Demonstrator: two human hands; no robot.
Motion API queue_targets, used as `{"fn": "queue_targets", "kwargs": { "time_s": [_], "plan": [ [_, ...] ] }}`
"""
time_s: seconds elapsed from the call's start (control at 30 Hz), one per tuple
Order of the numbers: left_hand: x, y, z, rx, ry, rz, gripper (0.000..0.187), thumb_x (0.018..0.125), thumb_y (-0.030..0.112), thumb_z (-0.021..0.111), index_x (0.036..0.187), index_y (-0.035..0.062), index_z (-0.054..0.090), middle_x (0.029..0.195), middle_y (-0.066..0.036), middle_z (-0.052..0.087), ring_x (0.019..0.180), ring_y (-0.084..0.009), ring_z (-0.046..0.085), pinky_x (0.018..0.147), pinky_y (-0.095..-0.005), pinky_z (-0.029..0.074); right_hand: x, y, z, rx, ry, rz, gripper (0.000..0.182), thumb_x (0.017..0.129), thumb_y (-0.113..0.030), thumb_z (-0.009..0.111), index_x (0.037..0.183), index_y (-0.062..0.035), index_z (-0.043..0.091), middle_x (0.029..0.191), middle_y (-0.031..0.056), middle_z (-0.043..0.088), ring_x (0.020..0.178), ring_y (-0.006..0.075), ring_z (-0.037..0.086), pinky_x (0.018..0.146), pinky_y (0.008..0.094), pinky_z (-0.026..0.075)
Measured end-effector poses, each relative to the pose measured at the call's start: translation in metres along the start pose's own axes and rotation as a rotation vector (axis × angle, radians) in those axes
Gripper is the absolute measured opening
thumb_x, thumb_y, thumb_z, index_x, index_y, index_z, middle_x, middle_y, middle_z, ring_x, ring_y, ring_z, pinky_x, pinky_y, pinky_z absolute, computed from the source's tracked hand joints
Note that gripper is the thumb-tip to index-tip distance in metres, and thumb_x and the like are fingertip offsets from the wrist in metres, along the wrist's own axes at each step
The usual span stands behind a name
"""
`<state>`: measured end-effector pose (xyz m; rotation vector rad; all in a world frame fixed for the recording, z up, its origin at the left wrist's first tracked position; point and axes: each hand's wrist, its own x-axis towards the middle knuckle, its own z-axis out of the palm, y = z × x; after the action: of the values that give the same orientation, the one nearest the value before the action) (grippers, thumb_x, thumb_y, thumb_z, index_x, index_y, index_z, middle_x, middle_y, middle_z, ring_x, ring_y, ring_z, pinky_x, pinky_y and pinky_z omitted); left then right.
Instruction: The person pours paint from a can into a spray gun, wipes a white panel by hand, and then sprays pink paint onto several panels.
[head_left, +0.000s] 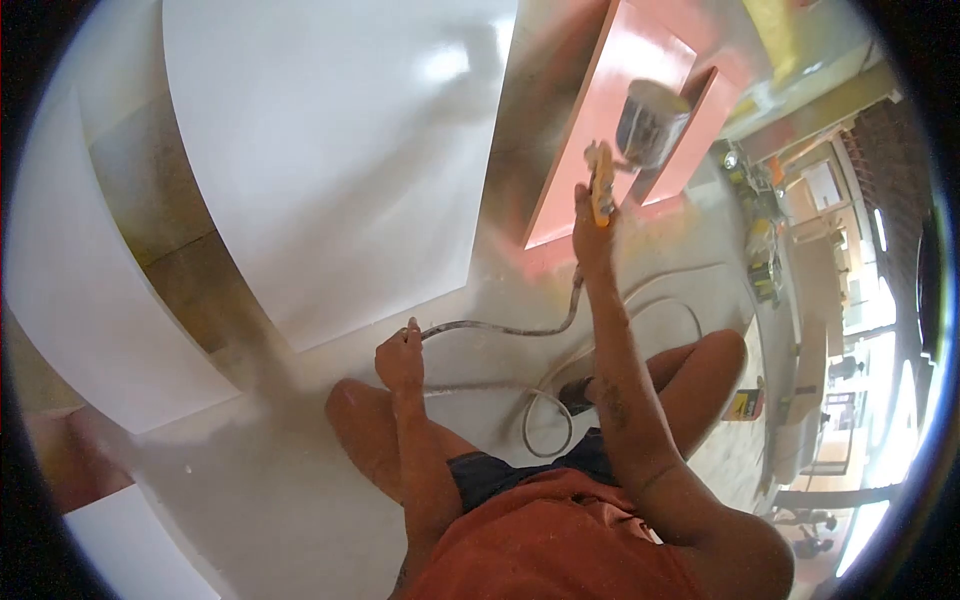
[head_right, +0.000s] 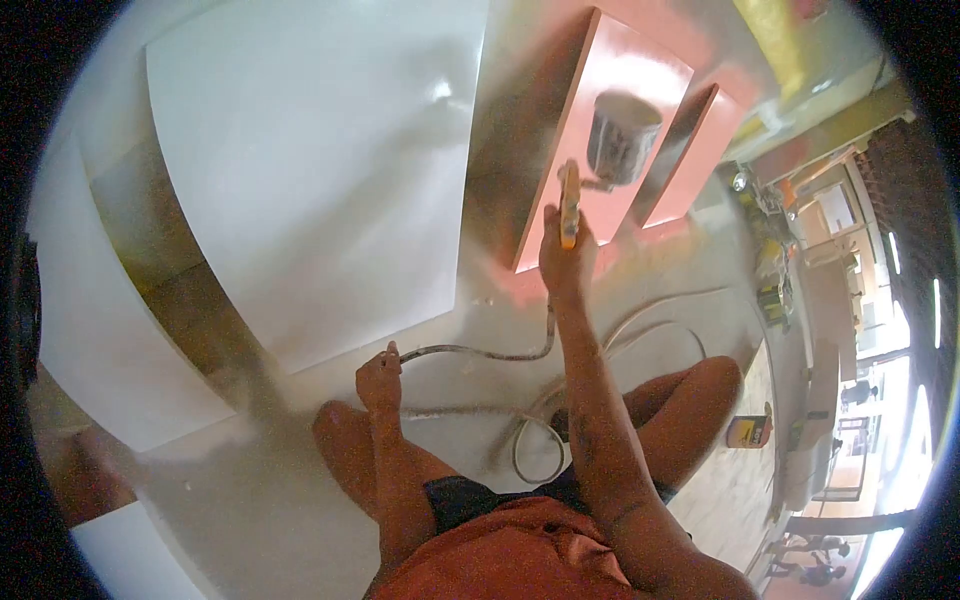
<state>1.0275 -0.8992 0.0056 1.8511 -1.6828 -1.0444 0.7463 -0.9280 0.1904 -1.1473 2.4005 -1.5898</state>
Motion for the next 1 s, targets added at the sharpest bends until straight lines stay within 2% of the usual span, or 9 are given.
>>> {"fn": "queue_targets", "kwargs": {
  "time_s": [0.27,0.43,0.5,0.53,0.6,0.67,0.87,0.9,1.0],
  "plan": [
    [-0.022,0.048,0.009,-0.337,-0.124,0.221,0.044,0.093,0.039,0.055,0.070,0.0029,0.067,0.058,-0.017,0.057,0.054,-0.0360,0.055,0.054,-0.0408,0.044,0.051,-0.139,-0.017,-0.097,0.110,-0.274,0.030,0.093,-0.029,0.059,0.090,0.0012,0.059,0.066,0.0078,0.056,0.064,0.0124,0.053,0.059,0.0315,0.043],
    [-0.025,0.057,0.010,-0.357,-0.190,0.267,0.046,0.091,0.041,0.058,0.068,0.0011,0.062,0.055,-0.016,0.052,0.049,-0.0313,0.048,0.052,-0.0391,0.040,0.061,-0.165,-0.027,0.167,0.133,-0.483,0.026,0.095,-0.026,0.058,0.091,-0.0007,0.063,0.080,0.0059,0.065,0.080,0.0124,0.061,0.075,0.0274,0.047],
    [-0.022,0.057,0.007,-0.390,-0.198,0.269,0.045,0.092,0.034,0.061,0.064,-0.0010,0.058,0.051,-0.008,0.044,0.049,-0.0151,0.038,0.050,-0.0333,0.035,0.062,-0.170,-0.030,0.127,0.149,-0.473,0.026,0.095,-0.026,0.058,0.091,-0.0004,0.063,0.081,0.0060,0.066,0.082,0.0126,0.062,0.077,0.0270,0.047],
    [-0.022,0.058,0.005,-0.389,-0.198,0.269,0.045,0.092,0.034,0.061,0.064,-0.0010,0.058,0.051,-0.008,0.044,0.049,-0.0151,0.038,0.050,-0.0333,0.035,0.062,-0.172,-0.033,0.082,0.169,-0.457,0.027,0.095,-0.026,0.058,0.092,-0.0001,0.063,0.081,0.0061,0.066,0.085,0.0129,0.063,0.079,0.0265,0.047],
    [-0.023,0.060,0.001,-0.551,-0.182,0.162,0.048,0.093,0.035,0.059,0.062,-0.0007,0.056,0.050,-0.005,0.042,0.050,-0.0137,0.038,0.050,-0.0331,0.034,0.061,-0.166,-0.038,0.064,0.129,-0.454,0.027,0.094,-0.026,0.059,0.092,0.0000,0.064,0.079,0.0037,0.064,0.078,0.0118,0.059,0.073,0.0265,0.047],
    [-0.020,0.052,0.004,-0.523,-0.145,0.117,0.047,0.092,0.034,0.060,0.062,-0.0011,0.056,0.050,-0.007,0.040,0.050,-0.0137,0.035,0.049,-0.0336,0.033,0.057,-0.154,-0.038,-0.008,0.091,-0.290,0.028,0.094,-0.032,0.059,0.085,-0.0057,0.059,0.069,-0.0037,0.051,0.050,0.0042,0.035,0.046,0.0221,0.031],
    [-0.010,0.035,0.008,-0.523,0.042,0.038,0.048,0.093,0.035,0.057,0.062,-0.0020,0.058,0.049,-0.008,0.045,0.047,-0.0189,0.035,0.050,-0.0358,0.035,0.005,-0.057,-0.021,0.062,-0.035,-0.130,0.027,0.093,-0.029,0.062,0.089,-0.0018,0.060,0.078,-0.0041,0.054,0.072,0.0069,0.049,0.064,0.0252,0.043],
    [-0.010,0.036,0.004,-0.468,0.049,0.004,0.049,0.093,0.036,0.056,0.062,-0.0018,0.059,0.049,-0.009,0.048,0.047,-0.0203,0.038,0.051,-0.0362,0.037,-0.014,-0.052,-0.013,0.065,0.006,-0.138,0.025,0.094,-0.021,0.059,0.097,0.0044,0.057,0.069,-0.0001,0.053,0.066,0.0092,0.047,0.058,0.0276,0.043],
    [-0.008,0.030,0.001,-0.356,0.042,-0.041,0.049,0.093,0.038,0.054,0.064,-0.0009,0.061,0.051,-0.011,0.052,0.047,-0.0224,0.043,0.053,-0.0368,0.039,-0.045,0.015,-0.014,-0.095,-0.057,-0.033,0.029,0.092,-0.026,0.060,0.088,0.0020,0.058,0.064,0.0066,0.054,0.060,0.0146,0.050,0.057,0.0343,0.043]
  ]
}}
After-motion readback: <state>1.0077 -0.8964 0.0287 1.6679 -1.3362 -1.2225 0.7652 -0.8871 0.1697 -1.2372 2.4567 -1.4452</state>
